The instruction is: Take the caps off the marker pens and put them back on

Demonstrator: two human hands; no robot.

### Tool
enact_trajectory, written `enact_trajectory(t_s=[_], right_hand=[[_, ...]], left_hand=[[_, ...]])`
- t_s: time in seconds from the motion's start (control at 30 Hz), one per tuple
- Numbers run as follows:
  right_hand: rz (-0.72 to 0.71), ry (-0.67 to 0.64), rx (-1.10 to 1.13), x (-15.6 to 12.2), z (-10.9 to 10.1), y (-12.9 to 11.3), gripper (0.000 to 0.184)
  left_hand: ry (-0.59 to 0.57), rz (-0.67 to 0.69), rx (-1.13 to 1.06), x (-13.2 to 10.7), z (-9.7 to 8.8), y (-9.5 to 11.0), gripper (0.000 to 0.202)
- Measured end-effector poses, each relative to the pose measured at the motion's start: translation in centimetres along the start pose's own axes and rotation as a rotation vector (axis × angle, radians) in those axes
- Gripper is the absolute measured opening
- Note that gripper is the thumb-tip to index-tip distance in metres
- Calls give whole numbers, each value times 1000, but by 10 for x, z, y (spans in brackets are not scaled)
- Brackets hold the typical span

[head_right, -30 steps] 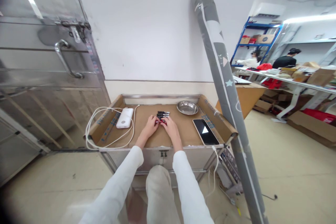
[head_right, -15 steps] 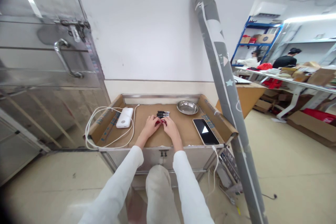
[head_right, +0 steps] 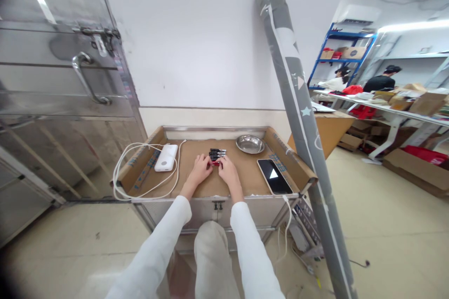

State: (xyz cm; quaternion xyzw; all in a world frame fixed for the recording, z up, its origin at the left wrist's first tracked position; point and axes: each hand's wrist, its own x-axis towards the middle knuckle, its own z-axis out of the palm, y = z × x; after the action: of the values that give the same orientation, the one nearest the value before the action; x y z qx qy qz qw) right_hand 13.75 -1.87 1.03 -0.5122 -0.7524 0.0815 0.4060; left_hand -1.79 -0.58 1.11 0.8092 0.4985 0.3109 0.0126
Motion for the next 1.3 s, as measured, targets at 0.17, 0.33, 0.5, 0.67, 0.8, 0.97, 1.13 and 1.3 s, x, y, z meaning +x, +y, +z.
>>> enact_trajectory(t_s=[0.17,0.33,0.5,0.67,0.8,0.97,1.13,1.3], right_hand=[[31,30,-91,0,0,0,28],[67,85,-180,0,3,6,27],[92,85,-225,-1,2,7,26],[81,64,-231,-1,1,6,25],[79,69,-211,-1,1,6,25],[92,71,-157,-1,1,8,25],[106,77,-114,0,1,9,26],[122,73,-93,-1,0,7,26]], left_hand=[[-1,-2,-23,1,1,-1,7],[30,-11,-30,1,-2,1,7],[121,-82,48,0,-5,2,13],[147,-225,157,-1,-5,0,13],[119,-230,160,-1,-4,-1,13],[66,-202,147,0,-2,-4,12],[60,-183,132,1,1,-7,12],[59,-178,127,0,2,-7,12]])
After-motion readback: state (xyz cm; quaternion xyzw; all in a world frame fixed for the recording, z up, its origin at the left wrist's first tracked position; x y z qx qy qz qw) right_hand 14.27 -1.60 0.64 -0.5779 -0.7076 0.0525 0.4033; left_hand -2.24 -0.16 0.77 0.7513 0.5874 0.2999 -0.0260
